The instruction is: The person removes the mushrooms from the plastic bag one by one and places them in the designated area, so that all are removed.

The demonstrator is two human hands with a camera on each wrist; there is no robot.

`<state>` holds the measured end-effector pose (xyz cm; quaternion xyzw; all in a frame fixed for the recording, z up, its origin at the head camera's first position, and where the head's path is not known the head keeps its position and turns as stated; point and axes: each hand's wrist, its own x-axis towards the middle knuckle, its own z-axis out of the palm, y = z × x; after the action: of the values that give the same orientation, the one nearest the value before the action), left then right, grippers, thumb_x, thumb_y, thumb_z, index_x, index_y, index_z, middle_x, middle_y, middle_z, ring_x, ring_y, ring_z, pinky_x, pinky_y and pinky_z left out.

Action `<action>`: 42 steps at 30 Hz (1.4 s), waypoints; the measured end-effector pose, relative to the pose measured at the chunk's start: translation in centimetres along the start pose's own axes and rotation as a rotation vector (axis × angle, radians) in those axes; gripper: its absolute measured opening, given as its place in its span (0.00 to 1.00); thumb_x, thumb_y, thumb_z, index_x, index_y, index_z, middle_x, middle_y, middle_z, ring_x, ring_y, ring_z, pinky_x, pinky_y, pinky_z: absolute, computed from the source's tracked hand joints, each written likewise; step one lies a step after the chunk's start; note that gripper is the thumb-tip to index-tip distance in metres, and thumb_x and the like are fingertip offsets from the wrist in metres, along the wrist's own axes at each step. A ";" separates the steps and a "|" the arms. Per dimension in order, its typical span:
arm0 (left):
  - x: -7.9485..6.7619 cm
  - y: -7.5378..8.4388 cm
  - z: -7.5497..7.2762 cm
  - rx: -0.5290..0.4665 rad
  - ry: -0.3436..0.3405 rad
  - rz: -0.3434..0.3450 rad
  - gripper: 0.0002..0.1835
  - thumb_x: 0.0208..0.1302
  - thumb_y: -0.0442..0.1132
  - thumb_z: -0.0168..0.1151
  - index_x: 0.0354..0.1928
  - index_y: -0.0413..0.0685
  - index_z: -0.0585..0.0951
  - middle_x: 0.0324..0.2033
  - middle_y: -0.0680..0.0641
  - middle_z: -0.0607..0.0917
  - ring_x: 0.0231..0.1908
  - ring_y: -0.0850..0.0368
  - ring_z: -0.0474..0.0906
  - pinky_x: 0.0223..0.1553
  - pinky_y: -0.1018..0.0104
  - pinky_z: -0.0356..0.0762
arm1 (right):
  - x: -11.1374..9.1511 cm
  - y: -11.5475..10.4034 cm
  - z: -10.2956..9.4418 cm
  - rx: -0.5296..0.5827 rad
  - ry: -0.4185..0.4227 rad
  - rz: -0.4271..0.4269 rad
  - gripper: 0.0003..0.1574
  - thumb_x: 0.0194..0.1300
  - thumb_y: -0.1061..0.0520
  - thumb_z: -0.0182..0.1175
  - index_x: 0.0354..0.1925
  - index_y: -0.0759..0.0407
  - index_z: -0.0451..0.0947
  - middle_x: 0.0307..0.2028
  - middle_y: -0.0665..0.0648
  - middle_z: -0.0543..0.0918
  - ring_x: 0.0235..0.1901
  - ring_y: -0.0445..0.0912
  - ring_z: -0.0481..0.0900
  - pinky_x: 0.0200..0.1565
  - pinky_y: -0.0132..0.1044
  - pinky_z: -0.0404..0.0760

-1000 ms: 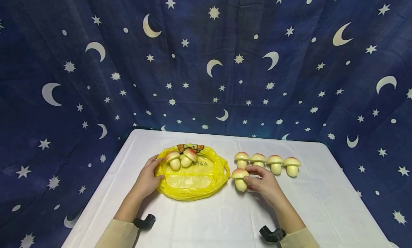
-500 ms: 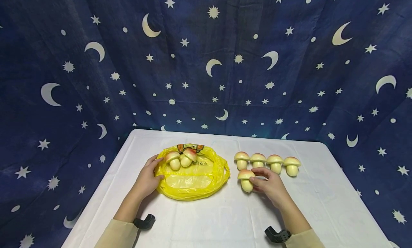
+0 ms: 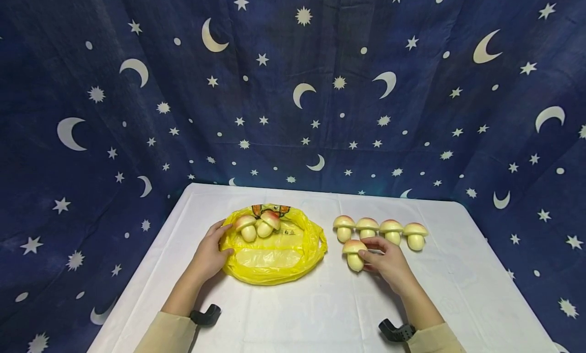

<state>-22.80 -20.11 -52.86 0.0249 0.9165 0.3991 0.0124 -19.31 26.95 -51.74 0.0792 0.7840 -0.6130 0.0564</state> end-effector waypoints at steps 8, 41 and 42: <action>0.0 0.0 0.0 -0.003 -0.002 0.001 0.37 0.68 0.28 0.66 0.79 0.41 0.70 0.84 0.39 0.58 0.83 0.33 0.56 0.83 0.35 0.57 | 0.3 0.3 -0.1 -0.011 0.006 0.001 0.28 0.72 0.62 0.69 0.66 0.69 0.76 0.64 0.70 0.80 0.43 0.43 0.88 0.44 0.41 0.94; 0.0 0.0 0.1 0.000 0.001 -0.007 0.37 0.69 0.29 0.66 0.79 0.41 0.69 0.84 0.38 0.58 0.83 0.32 0.56 0.83 0.34 0.56 | 0.4 0.1 -0.8 0.015 0.043 0.029 0.30 0.73 0.61 0.69 0.68 0.70 0.74 0.63 0.68 0.77 0.43 0.42 0.86 0.44 0.41 0.94; 0.0 0.0 0.1 0.000 0.001 -0.009 0.37 0.69 0.29 0.66 0.79 0.41 0.70 0.84 0.38 0.58 0.83 0.33 0.56 0.83 0.34 0.56 | 0.4 0.1 -0.8 0.015 0.043 0.030 0.31 0.73 0.61 0.69 0.68 0.70 0.74 0.63 0.68 0.77 0.43 0.42 0.86 0.44 0.41 0.94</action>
<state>-22.77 -20.03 -52.91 0.0205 0.9165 0.3992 0.0135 -19.66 27.78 -51.69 0.1047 0.7791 -0.6162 0.0482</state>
